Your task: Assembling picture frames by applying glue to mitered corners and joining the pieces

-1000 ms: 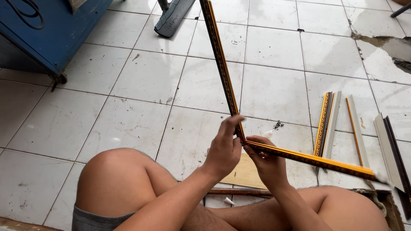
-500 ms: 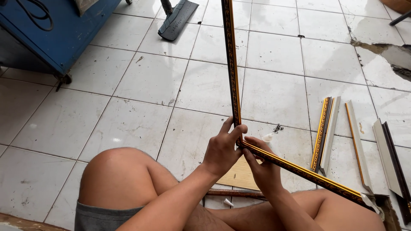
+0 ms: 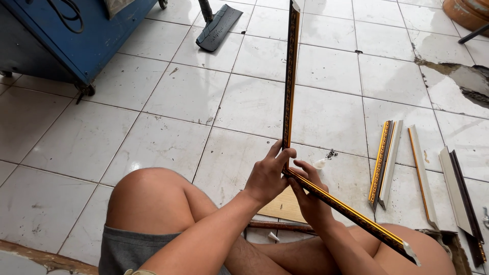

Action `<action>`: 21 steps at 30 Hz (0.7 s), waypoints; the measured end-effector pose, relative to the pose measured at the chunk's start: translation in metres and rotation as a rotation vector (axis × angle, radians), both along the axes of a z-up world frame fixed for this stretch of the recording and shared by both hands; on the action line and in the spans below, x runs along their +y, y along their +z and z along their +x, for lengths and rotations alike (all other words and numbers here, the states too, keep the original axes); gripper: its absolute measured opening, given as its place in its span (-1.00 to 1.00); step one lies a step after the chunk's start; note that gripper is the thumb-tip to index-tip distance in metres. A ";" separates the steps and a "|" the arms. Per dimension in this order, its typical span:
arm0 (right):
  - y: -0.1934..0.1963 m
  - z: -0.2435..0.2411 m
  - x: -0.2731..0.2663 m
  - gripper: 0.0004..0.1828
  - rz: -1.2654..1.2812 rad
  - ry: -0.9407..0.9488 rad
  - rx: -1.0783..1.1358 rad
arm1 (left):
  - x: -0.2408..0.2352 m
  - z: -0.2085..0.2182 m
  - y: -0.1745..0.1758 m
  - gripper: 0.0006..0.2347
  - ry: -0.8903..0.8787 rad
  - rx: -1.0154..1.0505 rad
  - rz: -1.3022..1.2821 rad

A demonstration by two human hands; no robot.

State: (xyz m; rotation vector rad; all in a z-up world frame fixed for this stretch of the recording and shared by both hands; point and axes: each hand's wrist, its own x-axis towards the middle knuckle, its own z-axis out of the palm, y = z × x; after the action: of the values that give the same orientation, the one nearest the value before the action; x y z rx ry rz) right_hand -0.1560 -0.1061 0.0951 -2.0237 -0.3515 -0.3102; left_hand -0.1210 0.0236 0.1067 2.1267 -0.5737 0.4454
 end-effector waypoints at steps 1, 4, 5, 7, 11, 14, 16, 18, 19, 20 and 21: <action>0.000 -0.001 0.001 -0.57 0.011 0.008 0.027 | 0.001 0.001 -0.002 -0.50 -0.010 0.001 0.007; -0.001 -0.005 0.000 -0.55 -0.025 0.007 0.053 | 0.003 -0.003 -0.004 -0.49 -0.026 -0.008 0.011; -0.001 -0.007 -0.001 -0.53 -0.070 0.001 0.052 | 0.003 -0.005 -0.003 -0.50 -0.027 -0.016 0.011; 0.000 -0.012 0.000 -0.54 -0.047 -0.053 0.095 | 0.001 -0.005 -0.017 -0.52 -0.031 0.069 0.006; -0.011 -0.017 -0.008 -0.54 -0.027 -0.096 0.138 | 0.000 -0.006 -0.027 -0.53 -0.024 0.149 0.015; -0.007 -0.021 -0.008 -0.56 -0.055 -0.086 0.140 | 0.004 -0.007 -0.026 -0.53 -0.024 0.152 0.000; -0.004 -0.025 -0.007 -0.57 -0.053 -0.085 0.131 | 0.006 -0.012 -0.020 -0.53 -0.022 0.147 0.000; 0.000 -0.029 -0.006 -0.59 -0.050 -0.084 0.129 | 0.008 -0.016 -0.016 -0.52 -0.020 0.148 0.000; 0.001 -0.031 -0.006 -0.58 -0.060 -0.076 0.111 | 0.009 -0.018 -0.016 -0.53 -0.012 0.132 0.001; 0.004 -0.030 -0.004 -0.57 -0.069 -0.068 0.088 | 0.010 -0.017 -0.014 -0.54 -0.003 0.111 0.003; 0.002 -0.031 -0.005 -0.57 -0.070 -0.066 0.087 | 0.010 -0.018 -0.014 -0.54 -0.002 0.110 0.002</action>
State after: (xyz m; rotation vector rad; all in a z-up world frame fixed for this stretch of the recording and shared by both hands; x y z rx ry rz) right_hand -0.1872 -0.1109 0.0976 -2.1134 -0.2444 -0.2534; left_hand -0.1387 0.0338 0.0929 2.1377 -0.5133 0.3244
